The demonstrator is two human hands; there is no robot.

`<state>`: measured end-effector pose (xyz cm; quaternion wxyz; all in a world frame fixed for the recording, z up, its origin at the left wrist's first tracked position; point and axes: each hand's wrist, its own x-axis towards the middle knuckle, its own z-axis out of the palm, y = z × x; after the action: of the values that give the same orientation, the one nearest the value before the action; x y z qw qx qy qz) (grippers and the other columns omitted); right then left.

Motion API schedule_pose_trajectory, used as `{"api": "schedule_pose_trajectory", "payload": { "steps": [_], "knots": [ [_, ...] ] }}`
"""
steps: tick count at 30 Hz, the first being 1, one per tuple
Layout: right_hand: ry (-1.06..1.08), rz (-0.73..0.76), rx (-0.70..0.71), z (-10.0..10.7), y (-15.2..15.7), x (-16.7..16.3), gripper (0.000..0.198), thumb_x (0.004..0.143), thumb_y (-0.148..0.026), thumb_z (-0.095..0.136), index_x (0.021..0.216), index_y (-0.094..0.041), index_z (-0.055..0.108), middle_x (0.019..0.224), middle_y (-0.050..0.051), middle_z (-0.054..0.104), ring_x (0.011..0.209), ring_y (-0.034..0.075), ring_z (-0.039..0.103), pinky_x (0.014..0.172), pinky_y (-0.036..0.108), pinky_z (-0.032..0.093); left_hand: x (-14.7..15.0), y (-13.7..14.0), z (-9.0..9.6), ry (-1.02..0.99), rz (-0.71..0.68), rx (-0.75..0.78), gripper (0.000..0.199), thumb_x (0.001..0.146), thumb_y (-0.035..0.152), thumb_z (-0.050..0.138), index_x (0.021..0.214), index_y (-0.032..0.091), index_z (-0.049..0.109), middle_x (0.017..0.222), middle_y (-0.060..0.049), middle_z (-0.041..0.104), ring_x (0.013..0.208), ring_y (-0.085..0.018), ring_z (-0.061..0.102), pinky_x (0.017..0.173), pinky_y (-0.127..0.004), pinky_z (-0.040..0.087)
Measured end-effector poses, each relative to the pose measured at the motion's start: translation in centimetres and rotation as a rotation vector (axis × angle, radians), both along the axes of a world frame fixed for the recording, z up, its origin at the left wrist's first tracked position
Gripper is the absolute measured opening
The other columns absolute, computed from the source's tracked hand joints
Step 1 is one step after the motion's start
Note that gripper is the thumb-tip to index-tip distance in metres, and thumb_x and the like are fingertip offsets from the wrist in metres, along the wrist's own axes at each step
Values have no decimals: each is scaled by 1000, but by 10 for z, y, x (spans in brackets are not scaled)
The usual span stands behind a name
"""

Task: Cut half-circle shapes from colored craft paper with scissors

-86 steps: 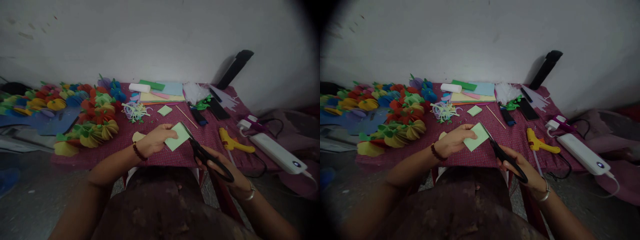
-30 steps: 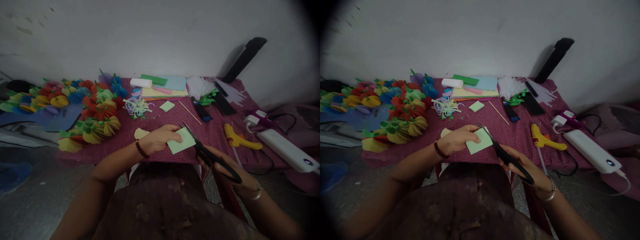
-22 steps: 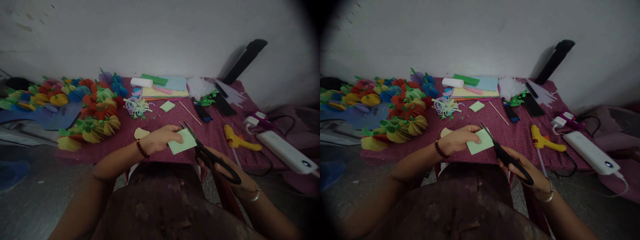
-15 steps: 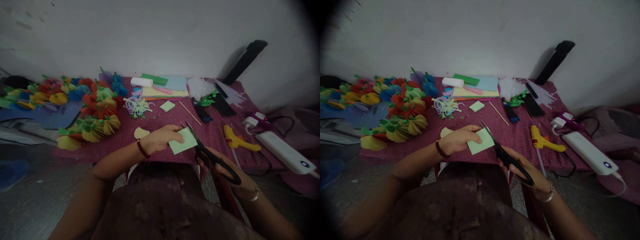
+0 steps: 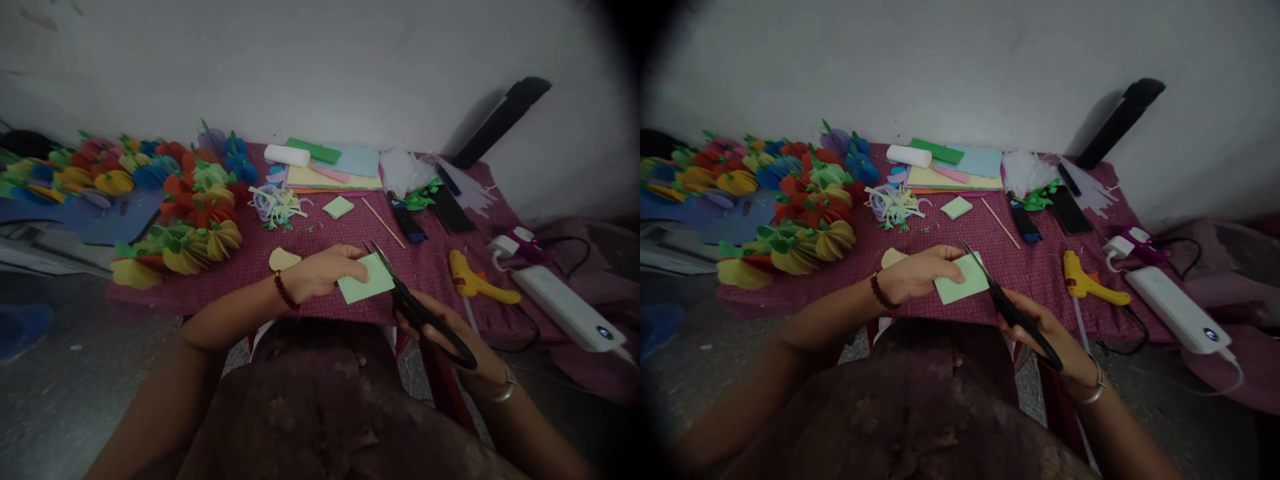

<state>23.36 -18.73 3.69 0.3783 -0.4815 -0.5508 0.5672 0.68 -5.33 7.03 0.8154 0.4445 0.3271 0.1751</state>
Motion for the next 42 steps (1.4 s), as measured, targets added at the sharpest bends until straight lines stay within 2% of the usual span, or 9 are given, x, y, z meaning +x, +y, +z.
{"api": "schedule_pose_trajectory", "payload": {
  "steps": [7, 17, 21, 26, 35, 37, 42],
  "knots": [
    [-11, -16, 36, -4, -2, 0, 60, 85, -56, 69, 136, -24, 61, 80, 2, 60, 66, 14, 49, 60, 27, 40, -4, 2, 3, 9, -24, 24, 18, 48, 10, 66, 67, 12, 68, 58, 0, 66, 46, -9, 56, 45, -20, 42],
    [-19, -24, 64, -3, 0, 2, 54, 84, -52, 73, 132, -27, 65, 76, 0, 62, 60, 12, 51, 58, 25, 44, -7, 5, 10, -30, -93, 0, 18, 49, 6, 64, 65, 13, 69, 59, 0, 68, 49, -10, 59, 49, -19, 47],
    [-81, -33, 63, 1, 1, 7, 58, 80, -53, 76, 132, -26, 67, 79, 2, 67, 66, 15, 59, 64, 27, 50, -9, 9, 11, -17, -147, -7, 17, 47, 7, 65, 63, 12, 69, 58, 0, 69, 48, -11, 60, 47, -19, 47],
    [-150, -45, 60, 4, 1, 11, 61, 78, -54, 78, 129, -23, 70, 91, 8, 75, 83, 23, 70, 78, 33, 57, -11, 13, 7, -14, -184, 22, 20, 46, 11, 67, 66, 11, 71, 62, -2, 70, 48, -11, 59, 46, -19, 47],
    [-190, 12, 41, 14, 5, 11, 55, 81, -49, 76, 132, -27, 69, 111, 11, 78, 105, 30, 72, 94, 41, 57, -14, 17, 6, -22, -232, 13, 26, 45, 10, 72, 70, 11, 73, 65, -3, 72, 54, -12, 63, 52, -20, 50],
    [-183, 27, 43, 15, 6, 12, 55, 82, -48, 77, 133, -28, 69, 109, 10, 78, 107, 30, 72, 95, 43, 57, -14, 18, 7, -25, -226, 16, 25, 45, 8, 71, 70, 11, 73, 65, -2, 72, 55, -11, 63, 52, -19, 50],
    [-181, 17, 50, 9, 7, 15, 61, 80, -54, 76, 132, -23, 70, 88, 9, 78, 102, 32, 73, 91, 44, 58, -13, 20, 6, -26, -229, -1, 23, 47, 6, 70, 70, 11, 73, 65, -3, 72, 54, -12, 63, 54, -22, 52]
  ]
}}
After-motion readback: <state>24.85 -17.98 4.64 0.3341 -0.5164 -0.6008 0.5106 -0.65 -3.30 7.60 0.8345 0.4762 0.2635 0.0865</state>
